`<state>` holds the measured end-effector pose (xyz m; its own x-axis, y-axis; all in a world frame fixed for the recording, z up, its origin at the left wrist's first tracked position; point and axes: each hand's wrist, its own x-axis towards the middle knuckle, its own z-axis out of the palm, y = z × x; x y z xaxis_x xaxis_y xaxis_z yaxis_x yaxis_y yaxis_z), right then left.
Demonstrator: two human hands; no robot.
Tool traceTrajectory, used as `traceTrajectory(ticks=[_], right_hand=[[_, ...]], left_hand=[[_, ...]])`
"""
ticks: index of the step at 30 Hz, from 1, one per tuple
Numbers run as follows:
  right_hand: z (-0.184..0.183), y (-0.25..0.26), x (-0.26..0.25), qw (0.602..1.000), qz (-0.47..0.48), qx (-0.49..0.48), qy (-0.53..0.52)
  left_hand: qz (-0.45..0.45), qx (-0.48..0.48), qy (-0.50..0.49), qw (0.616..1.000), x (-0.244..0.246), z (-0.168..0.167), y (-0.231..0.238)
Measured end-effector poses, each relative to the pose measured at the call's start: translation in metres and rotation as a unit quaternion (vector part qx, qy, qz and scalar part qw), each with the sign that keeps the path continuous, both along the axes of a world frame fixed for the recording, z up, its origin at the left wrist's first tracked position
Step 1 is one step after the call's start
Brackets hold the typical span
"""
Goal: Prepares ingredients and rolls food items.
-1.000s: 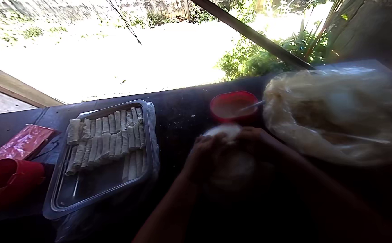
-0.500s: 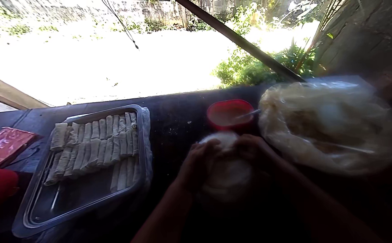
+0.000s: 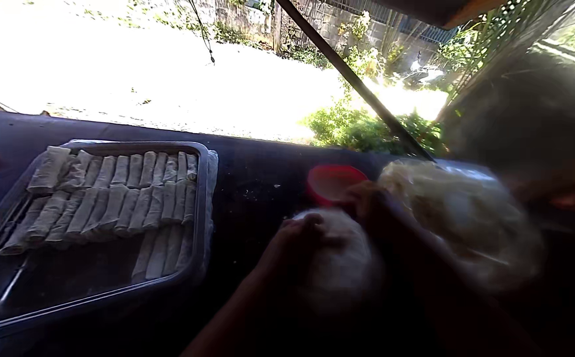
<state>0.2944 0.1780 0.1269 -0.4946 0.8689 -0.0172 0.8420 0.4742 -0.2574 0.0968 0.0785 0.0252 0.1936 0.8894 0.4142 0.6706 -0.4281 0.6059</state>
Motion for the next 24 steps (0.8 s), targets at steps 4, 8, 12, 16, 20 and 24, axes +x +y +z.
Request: traceTrajectory(ticks=[4, 8, 12, 16, 20, 24], right_hand=[[-0.013, 0.051, -0.03, 0.993, -0.023, -0.055, -0.105], [-0.042, 0.085, -0.048, 0.962, -0.002, -0.1, -0.253], [-0.029, 0.083, -0.055, 0.94, 0.016, -0.104, -0.326], [-0.011, 0.086, -0.034, 0.976, -0.012, -0.153, -0.157], [-0.005, 0.074, -0.012, 0.96, -0.087, -0.246, 0.097], [-0.005, 0.062, 0.002, 0.927, -0.116, -0.285, 0.216]], left_hand=[[-0.007, -0.002, -0.007, 1.0, -0.002, -0.002, 0.0], [-0.006, -0.04, -0.009, 0.999, -0.002, 0.002, -0.002], [0.001, -0.044, -0.009, 0.999, -0.002, 0.001, -0.002], [0.011, -0.031, -0.012, 0.999, -0.001, -0.002, -0.003], [0.016, -0.009, -0.023, 1.0, 0.0, -0.004, -0.004], [0.034, 0.01, -0.034, 0.999, 0.0, -0.007, -0.006]])
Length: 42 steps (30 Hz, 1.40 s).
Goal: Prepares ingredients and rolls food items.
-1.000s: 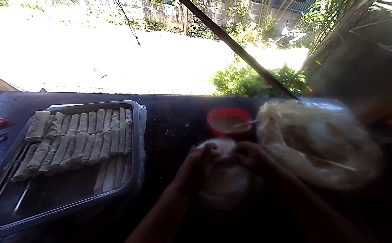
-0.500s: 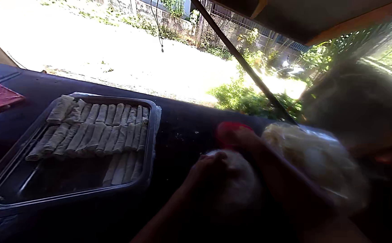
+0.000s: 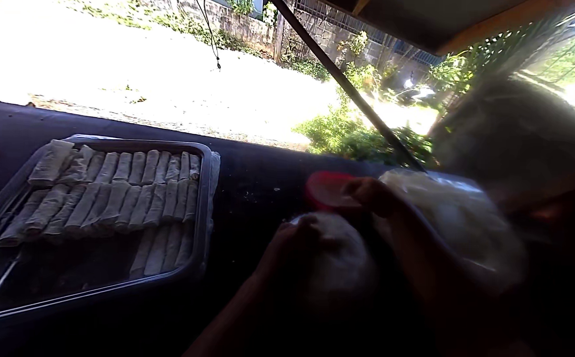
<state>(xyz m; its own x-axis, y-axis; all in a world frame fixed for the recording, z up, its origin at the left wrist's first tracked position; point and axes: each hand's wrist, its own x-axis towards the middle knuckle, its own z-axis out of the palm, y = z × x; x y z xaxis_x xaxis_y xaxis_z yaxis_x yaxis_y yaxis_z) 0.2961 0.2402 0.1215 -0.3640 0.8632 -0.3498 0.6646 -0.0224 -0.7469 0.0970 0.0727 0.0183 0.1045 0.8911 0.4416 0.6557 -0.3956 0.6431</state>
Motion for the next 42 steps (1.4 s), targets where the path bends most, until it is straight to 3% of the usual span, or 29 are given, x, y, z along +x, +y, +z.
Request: traceTrajectory(ticks=[4, 7, 11, 15, 20, 23, 25, 30, 33, 36, 42], right_hand=[[0.006, -0.031, 0.001, 0.997, 0.009, -0.002, 0.073], [0.014, -0.062, -0.008, 0.997, 0.051, 0.012, 0.059], [-0.015, -0.064, -0.014, 0.964, 0.211, 0.156, -0.053], [-0.035, -0.069, -0.019, 0.893, 0.27, 0.273, -0.236], [-0.026, -0.073, -0.016, 0.873, 0.257, 0.356, -0.214], [-0.027, -0.077, -0.021, 0.868, 0.3, 0.343, -0.195], [-0.032, -0.074, -0.02, 0.858, 0.324, 0.322, -0.236], [-0.023, -0.068, -0.013, 0.856, 0.273, 0.323, -0.298], [-0.019, -0.072, -0.014, 0.858, 0.27, 0.357, -0.251], [-0.023, -0.074, -0.019, 0.861, 0.323, 0.298, -0.256], [-0.007, -0.049, -0.014, 0.854, 0.227, 0.258, -0.39]], left_hand=[[0.022, -0.006, -0.011, 1.0, 0.0, -0.001, -0.003], [0.04, -0.013, -0.021, 0.999, 0.002, -0.001, -0.004], [0.042, -0.036, -0.019, 0.998, 0.002, 0.0, -0.003], [0.041, -0.067, 0.01, 0.997, 0.001, 0.003, -0.001], [0.046, -0.083, 0.025, 0.995, 0.002, 0.008, -0.001], [0.048, -0.07, 0.031, 0.996, 0.002, 0.008, -0.001], [0.045, -0.05, 0.033, 0.997, 0.002, 0.005, -0.001], [0.045, -0.046, 0.041, 0.997, 0.002, 0.005, -0.002], [0.054, -0.044, 0.035, 0.997, 0.003, 0.007, -0.002], [0.053, -0.039, 0.041, 0.997, 0.003, 0.005, -0.002], [0.048, -0.04, 0.05, 0.997, 0.003, 0.005, -0.001]])
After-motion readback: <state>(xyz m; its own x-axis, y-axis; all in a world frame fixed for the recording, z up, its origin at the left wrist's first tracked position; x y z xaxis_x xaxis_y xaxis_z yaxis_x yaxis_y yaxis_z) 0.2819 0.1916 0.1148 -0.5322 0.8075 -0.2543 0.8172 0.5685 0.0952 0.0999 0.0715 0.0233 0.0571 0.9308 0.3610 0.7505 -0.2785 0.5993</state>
